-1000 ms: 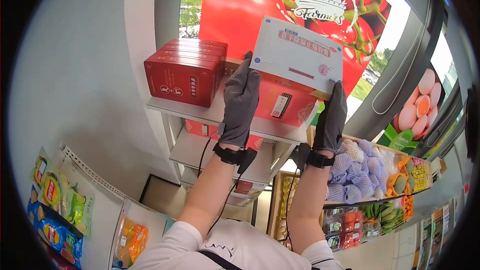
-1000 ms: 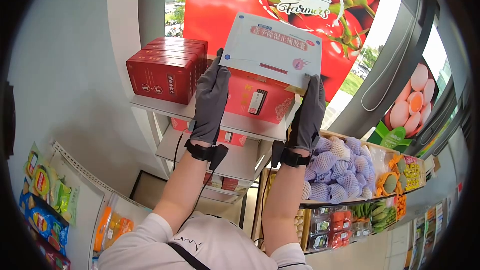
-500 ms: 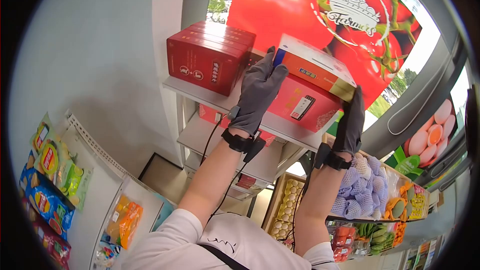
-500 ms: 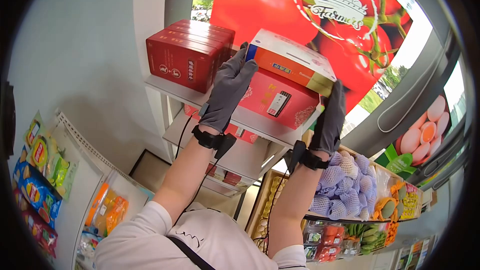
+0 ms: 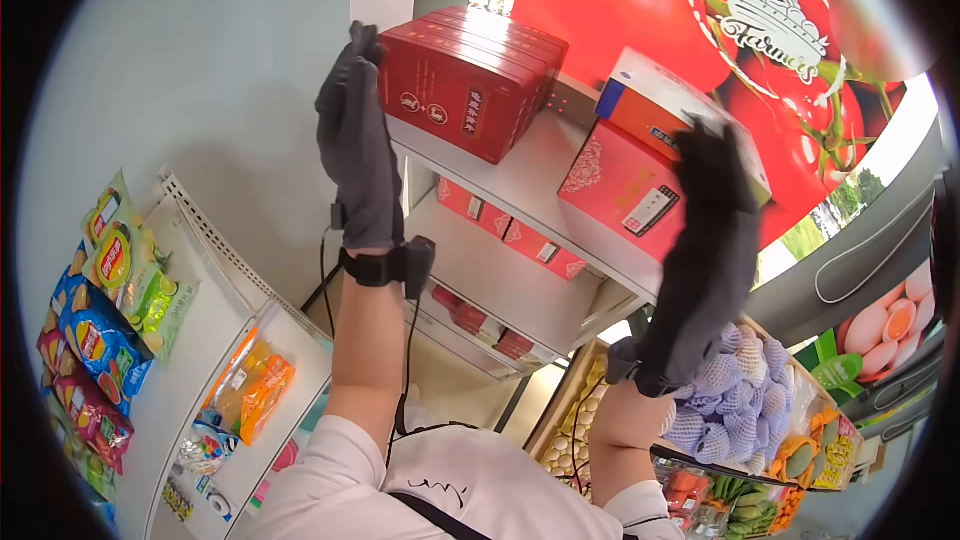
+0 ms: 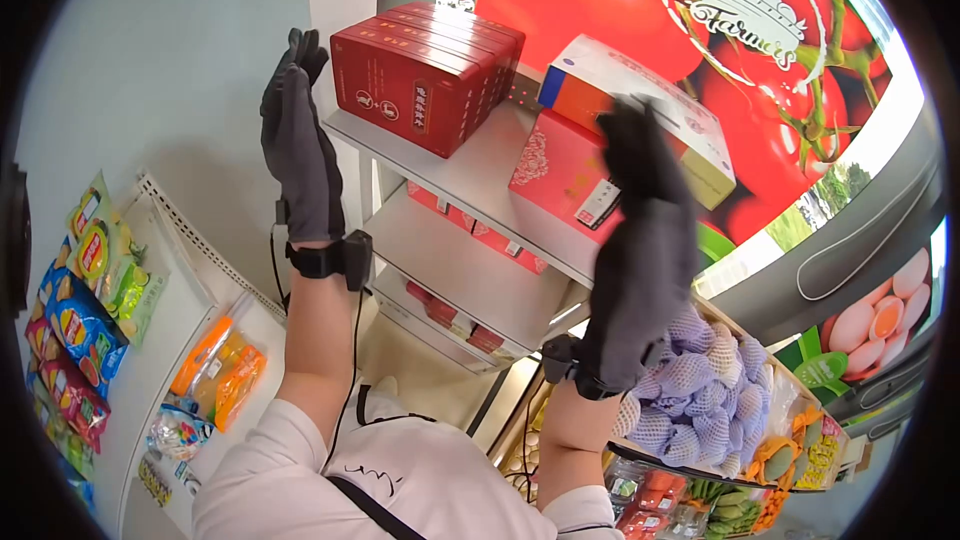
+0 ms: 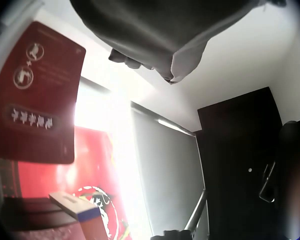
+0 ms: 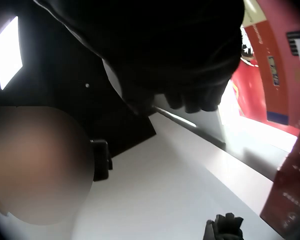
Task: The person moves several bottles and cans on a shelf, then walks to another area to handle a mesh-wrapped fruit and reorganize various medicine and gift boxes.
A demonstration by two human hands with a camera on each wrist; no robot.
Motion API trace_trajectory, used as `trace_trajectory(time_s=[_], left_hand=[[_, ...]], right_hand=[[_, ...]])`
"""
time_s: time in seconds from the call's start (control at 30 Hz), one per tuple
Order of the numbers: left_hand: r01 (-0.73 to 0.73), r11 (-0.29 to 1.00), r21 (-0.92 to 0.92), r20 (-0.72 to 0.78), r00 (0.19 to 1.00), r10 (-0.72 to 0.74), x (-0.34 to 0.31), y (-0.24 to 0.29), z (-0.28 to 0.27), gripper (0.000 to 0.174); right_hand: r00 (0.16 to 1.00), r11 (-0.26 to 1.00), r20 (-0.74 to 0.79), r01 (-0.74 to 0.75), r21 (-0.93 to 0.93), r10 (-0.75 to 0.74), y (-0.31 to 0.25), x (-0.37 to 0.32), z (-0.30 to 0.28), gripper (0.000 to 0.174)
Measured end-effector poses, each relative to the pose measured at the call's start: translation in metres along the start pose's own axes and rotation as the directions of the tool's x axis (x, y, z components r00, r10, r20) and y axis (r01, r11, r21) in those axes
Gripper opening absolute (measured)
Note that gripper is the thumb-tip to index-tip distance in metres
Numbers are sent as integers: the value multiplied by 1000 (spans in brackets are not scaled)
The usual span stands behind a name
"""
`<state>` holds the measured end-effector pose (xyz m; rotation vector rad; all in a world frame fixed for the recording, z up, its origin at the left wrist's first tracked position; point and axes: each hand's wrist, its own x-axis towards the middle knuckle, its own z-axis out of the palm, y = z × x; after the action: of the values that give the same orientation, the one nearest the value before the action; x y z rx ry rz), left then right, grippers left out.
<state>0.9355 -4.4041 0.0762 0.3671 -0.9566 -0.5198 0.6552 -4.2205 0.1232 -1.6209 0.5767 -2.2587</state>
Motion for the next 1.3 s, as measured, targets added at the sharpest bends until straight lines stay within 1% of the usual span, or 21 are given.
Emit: trace_trajectory(time_s=[0.07, 0.23, 0.33, 0.4, 0.47, 0.5, 0.53, 0.57, 0.6, 0.67, 0.7, 0.77, 0.8, 0.9, 0.93, 0.97, 1.0, 1.07, 1.17, 1.23, 1.3], left_hand=[[144, 990, 9, -124, 982, -142, 11, -13, -16, 46], [204, 979, 18, -157, 967, -199, 34, -36, -39, 40], [224, 975, 17, -36, 974, -223, 15, -16, -61, 39], [231, 972, -40, 282, 936, -211, -7, -17, -94, 35], [194, 936, -294, 769, 629, 112, -10, -38, -117, 39], [216, 932, -291, 770, 631, 94, -16, -45, -121, 39], [342, 938, -64, 914, 398, -83, -23, -48, -125, 38], [407, 894, 186, 960, 118, -253, -33, -51, -130, 38], [429, 881, 197, 958, 108, -267, -45, -64, -134, 38], [392, 658, 642, 720, -15, -694, -80, -113, -140, 46], [473, 558, 682, 613, 47, -789, -101, -148, -147, 47], [566, 390, 727, 356, 175, -918, -122, -195, -149, 47], [581, 330, 744, 221, 252, -942, -124, -210, -143, 47], [685, 326, 652, 97, 352, -931, -145, -284, -155, 51], [710, 486, 510, 152, 482, -863, -152, -310, -158, 53], [693, 632, 346, 180, 612, -770, -153, -322, -156, 55], [696, 629, 348, 176, 610, -772, -154, -332, -152, 55], [587, 742, 325, 108, 756, -645, -152, -346, -137, 52], [430, 788, 440, 57, 863, -502, -161, -405, -140, 51], [221, 716, 662, 94, 924, -372, -166, -456, -151, 52], [334, 636, 696, 89, 838, -538, -152, -451, -147, 54]], right_hand=[[944, 949, 111, -304, -81, 312, 17, -7, 26, 60], [841, 854, 155, -499, -149, 518, 53, -18, 23, 61], [622, 684, 288, -636, -358, 729, 57, -29, 9, 58], [191, 784, 785, -368, -499, 589, 70, -28, -6, 56], [153, 684, 706, -450, -574, 692, 94, -57, -29, 56], [107, 586, 630, -512, -628, 769, 113, -80, -45, 56], [48, 477, 552, -569, -670, 833, 134, -104, -63, 56], [182, 435, 446, -694, -573, 877, 160, -133, -85, 55], [294, 409, 306, -793, -451, 906, 186, -160, -108, 55], [396, 283, -95, -785, -551, 913, 212, -193, -148, 48], [373, 260, -106, -796, -546, 922, 217, -201, -158, 48], [686, 37, -188, -299, -954, 702, 230, -219, -171, 44], [669, 26, -197, -308, -951, 717, 241, -229, -171, 44], [725, 438, -422, -675, -594, 544, 281, -247, -162, 43], [715, 429, -427, -685, -590, 554, 290, -248, -154, 43], [746, 424, -281, -599, -680, 604, 297, -244, -141, 42], [753, 431, -125, -495, -755, 646, 304, -239, -127, 42], [734, 450, 41, -371, -812, 678, 327, -231, -104, 41], [502, 451, -85, -829, -332, 861, 364, -220, -70, 38], [453, 414, -130, -877, -246, 882, 386, -224, -67, 35], [403, 377, -151, -909, -176, 903, 403, -221, -68, 33]])
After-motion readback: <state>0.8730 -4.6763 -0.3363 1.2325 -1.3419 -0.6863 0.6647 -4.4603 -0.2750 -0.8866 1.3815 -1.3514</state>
